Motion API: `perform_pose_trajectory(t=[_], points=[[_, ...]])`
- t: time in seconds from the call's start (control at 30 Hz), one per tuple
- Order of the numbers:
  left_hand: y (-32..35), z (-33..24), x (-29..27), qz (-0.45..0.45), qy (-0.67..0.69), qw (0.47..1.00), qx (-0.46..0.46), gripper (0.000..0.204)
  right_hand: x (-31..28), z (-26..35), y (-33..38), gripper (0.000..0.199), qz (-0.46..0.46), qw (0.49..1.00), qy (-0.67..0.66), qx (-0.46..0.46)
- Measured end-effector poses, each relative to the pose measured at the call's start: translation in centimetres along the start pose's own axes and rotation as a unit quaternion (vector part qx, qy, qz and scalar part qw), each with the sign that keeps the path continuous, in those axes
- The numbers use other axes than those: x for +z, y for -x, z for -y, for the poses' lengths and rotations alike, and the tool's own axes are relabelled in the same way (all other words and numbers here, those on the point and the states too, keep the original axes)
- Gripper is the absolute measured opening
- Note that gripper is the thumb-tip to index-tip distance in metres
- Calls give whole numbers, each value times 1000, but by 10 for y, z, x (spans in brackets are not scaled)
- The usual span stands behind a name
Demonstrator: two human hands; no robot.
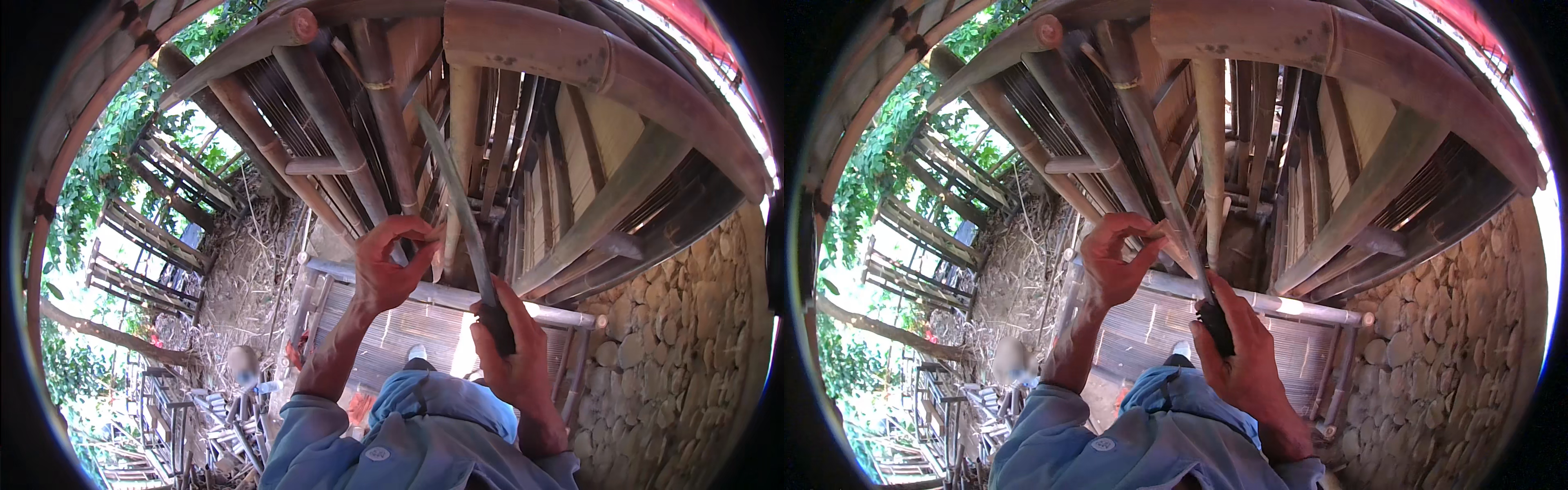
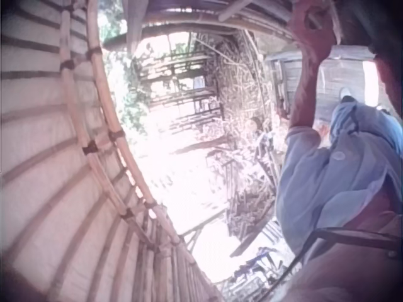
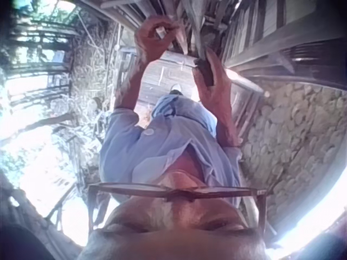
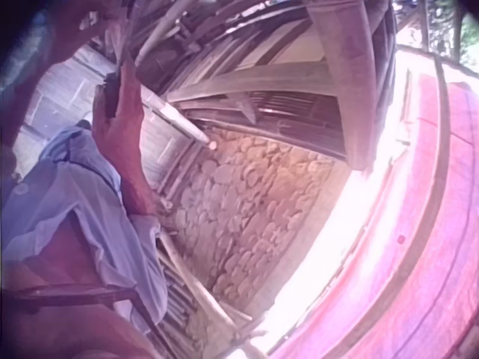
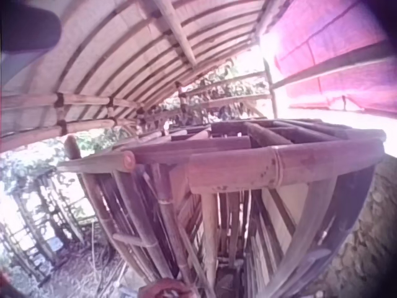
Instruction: The person scrapes and shaves long strips of bamboo with a knife, working in an outdoor shop containing various bamboo materials.
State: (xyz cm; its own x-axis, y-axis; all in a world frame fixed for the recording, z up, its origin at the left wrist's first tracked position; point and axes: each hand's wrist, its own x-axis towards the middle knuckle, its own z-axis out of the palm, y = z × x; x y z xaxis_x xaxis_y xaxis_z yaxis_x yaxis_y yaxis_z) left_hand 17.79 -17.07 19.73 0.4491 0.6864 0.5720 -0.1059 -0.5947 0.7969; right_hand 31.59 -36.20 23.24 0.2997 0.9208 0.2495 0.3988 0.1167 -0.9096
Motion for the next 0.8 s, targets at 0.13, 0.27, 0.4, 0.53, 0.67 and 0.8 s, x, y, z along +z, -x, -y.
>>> perform_pose_trajectory(t=[0.13, 0.27, 0.4, 0.53, 0.67, 0.8], points=[[-6, -1, 2, -5, 21, 1000, 2, 28, 6, 4, -10, 64, 12, 999, 24, -31], [-10, -2, 3, 13, 27, 1000, -5, 27, 9, 7, -14, 64, 19, 999, 14, -30], [-13, -3, 7, 21, 30, 999, -9, 27, 9, 9, -15, 60, 7, 1000, 8, 5], [-15, -1, 10, 32, 30, 999, -8, 26, 7, 7, -15, 60, 11, 1000, 14, 3], [-15, 1, 15, 35, 26, 999, -1, 25, 4, 4, -14, 60, 9, 1000, 21, 5], [-16, 1, 18, 37, 41, 998, -13, 26, 1, -2, -14, 64, 14, 999, 22, -35]])
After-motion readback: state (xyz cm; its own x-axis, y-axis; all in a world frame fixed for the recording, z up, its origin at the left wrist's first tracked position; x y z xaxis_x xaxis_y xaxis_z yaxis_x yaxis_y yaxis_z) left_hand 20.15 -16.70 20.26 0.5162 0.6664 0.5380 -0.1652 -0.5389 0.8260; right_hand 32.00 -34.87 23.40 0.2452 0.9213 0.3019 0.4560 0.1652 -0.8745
